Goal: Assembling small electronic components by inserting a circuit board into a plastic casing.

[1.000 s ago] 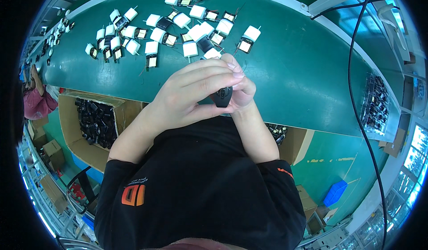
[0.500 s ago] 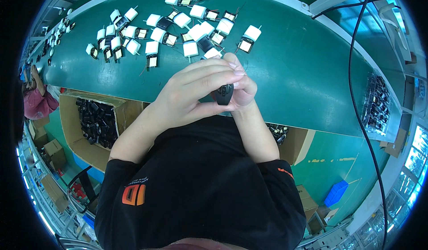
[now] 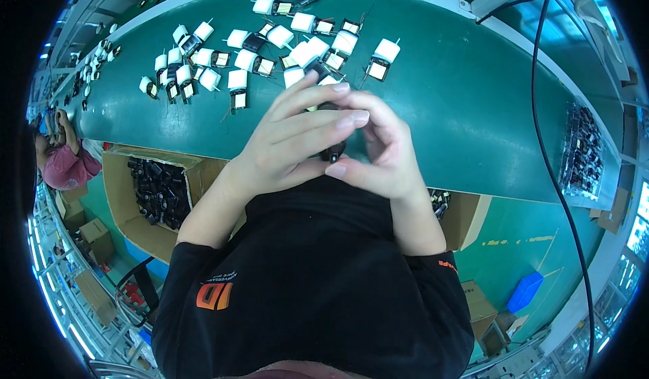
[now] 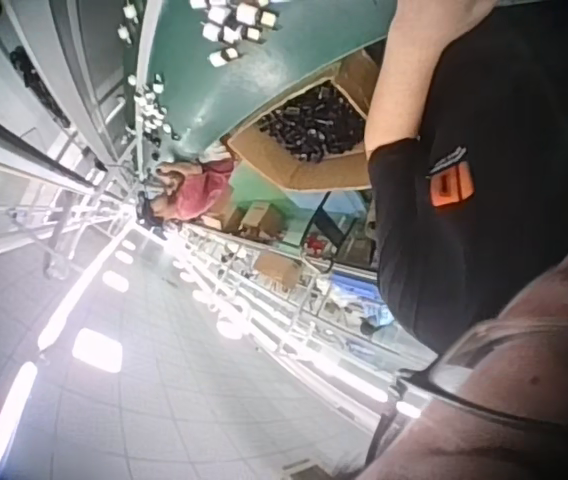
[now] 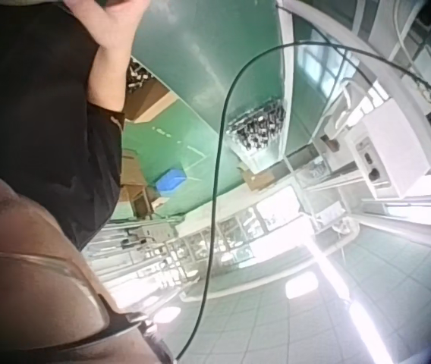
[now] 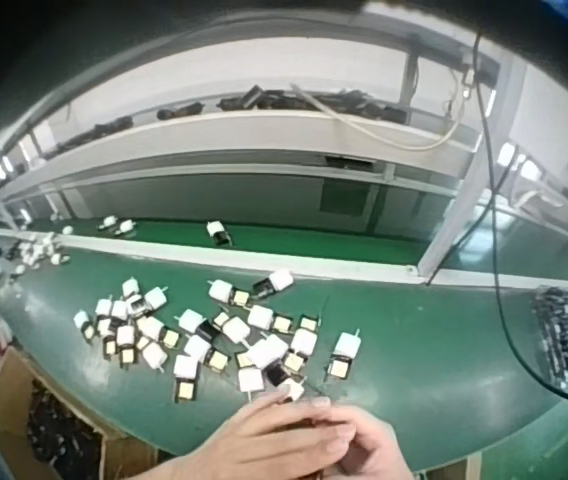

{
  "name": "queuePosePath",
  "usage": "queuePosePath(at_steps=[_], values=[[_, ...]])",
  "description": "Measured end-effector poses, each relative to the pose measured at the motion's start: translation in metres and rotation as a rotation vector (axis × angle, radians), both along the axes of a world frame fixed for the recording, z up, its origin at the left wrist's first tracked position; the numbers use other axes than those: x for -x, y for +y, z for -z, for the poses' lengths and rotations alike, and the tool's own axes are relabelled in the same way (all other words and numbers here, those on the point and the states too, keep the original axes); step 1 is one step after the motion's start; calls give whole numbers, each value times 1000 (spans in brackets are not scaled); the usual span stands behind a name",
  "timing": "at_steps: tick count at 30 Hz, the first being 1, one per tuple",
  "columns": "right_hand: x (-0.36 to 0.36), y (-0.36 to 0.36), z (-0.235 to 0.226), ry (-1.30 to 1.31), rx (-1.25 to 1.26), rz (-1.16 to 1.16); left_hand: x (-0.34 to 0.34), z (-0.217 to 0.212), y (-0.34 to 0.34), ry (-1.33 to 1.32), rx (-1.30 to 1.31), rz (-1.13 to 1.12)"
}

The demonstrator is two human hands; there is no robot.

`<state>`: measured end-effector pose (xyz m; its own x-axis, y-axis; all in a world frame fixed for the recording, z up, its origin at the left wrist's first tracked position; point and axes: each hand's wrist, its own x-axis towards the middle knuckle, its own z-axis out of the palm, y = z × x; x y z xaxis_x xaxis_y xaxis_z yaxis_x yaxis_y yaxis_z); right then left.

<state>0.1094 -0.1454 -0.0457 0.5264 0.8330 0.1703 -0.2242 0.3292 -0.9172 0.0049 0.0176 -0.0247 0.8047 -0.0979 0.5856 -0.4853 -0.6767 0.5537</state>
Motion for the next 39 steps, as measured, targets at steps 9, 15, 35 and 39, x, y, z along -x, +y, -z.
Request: queuePosePath(at_steps=[9,15,35,39], values=[[6,11,28,152,-350,-1,1,0,-18,291,520,-53],[14,19,49,107,-403,87,-3,4,-18,342,489,-112],[-78,-98,-36,-803,731,4,416,263,198,874,698,-1292],[-141,94,-1,-945,386,207,315,338,216,754,1524,-1010]])
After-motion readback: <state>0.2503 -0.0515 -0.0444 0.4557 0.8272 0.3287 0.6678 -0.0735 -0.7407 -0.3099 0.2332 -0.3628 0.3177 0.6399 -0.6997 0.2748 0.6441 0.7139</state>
